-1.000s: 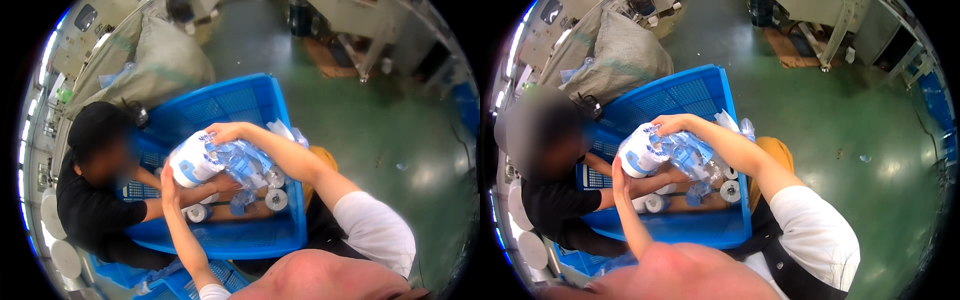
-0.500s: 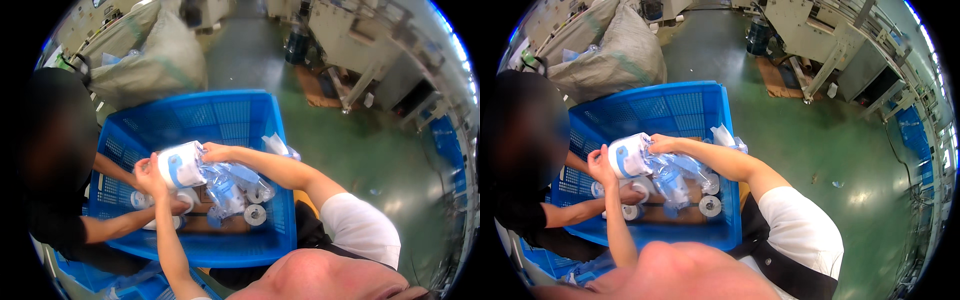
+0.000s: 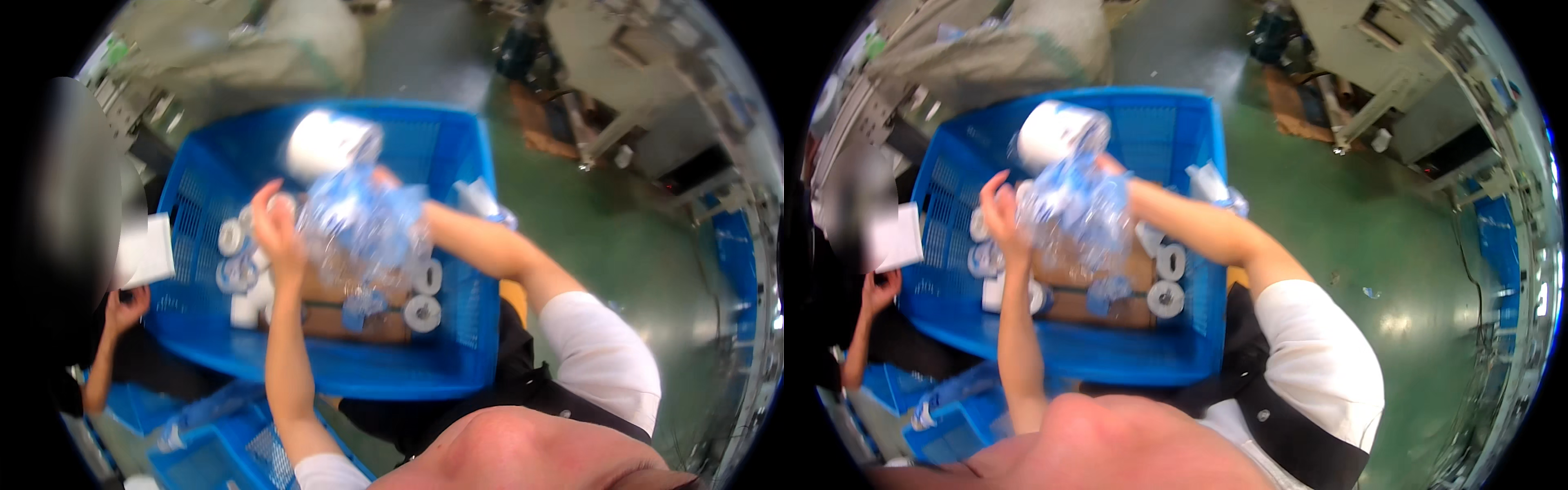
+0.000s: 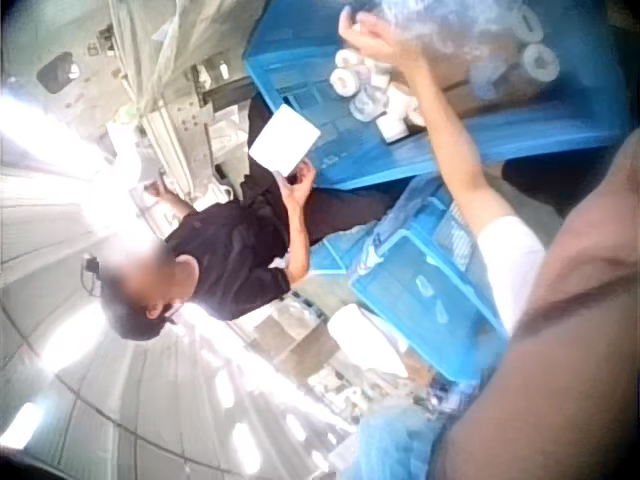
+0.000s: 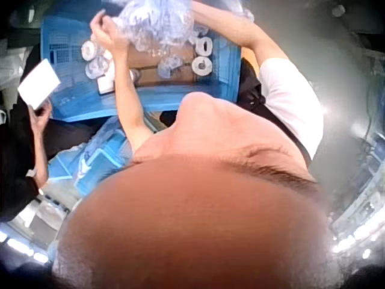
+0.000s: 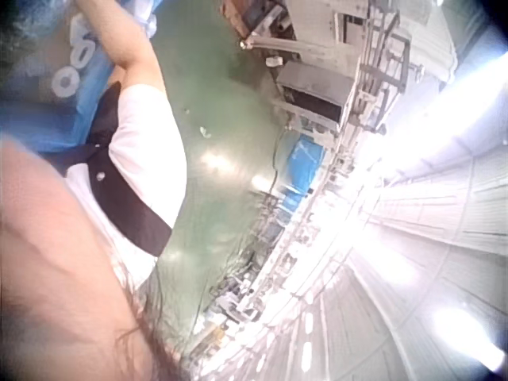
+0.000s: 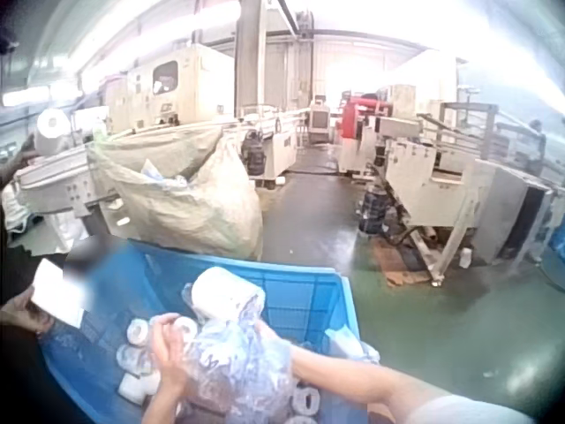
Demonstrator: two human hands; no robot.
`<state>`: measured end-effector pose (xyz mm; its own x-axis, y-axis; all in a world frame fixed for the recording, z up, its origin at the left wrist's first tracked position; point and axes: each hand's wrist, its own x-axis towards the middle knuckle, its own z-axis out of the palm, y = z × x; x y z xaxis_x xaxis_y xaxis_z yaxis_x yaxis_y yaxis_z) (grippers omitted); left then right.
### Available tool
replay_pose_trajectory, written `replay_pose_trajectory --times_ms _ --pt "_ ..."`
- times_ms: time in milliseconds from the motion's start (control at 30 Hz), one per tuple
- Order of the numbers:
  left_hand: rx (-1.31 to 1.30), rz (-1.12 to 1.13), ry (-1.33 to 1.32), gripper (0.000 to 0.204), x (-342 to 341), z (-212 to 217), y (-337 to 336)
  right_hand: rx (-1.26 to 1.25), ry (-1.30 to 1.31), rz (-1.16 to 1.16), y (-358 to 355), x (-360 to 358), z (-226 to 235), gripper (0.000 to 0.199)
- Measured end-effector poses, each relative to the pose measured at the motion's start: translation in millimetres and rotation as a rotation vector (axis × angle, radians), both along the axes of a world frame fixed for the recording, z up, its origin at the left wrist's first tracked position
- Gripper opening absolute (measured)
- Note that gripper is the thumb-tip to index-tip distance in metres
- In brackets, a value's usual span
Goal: The person packages individual paper rolls into plastic sleeves and places them into a blue bin. They pick up the rolls, insert them into the bags, and organize the packaged items within the container alongside other workers.
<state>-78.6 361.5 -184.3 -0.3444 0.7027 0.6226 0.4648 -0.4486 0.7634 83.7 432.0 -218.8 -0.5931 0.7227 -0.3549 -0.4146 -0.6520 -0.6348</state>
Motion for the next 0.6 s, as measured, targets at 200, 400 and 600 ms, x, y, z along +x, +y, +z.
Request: replay_pose_trajectory --times_ms 200,400,600 --pt "-0.232 -0.098 -0.239 0.049 -30.8 -6.7 0.0 0.316 -0.292 0.036 26.0 -16.6 -12.3 0.028" --pt "0.075 0.014 0.022 0.056 -16.4 1.8 13.5 0.542 -0.389 0.024 40.1 15.9 -19.4 0.028" --pt "-0.383 -0.073 -0.399 0.066 -48.9 -12.3 6.6 0.695 -0.693 0.03 12.5 -10.2 8.9 0.022"
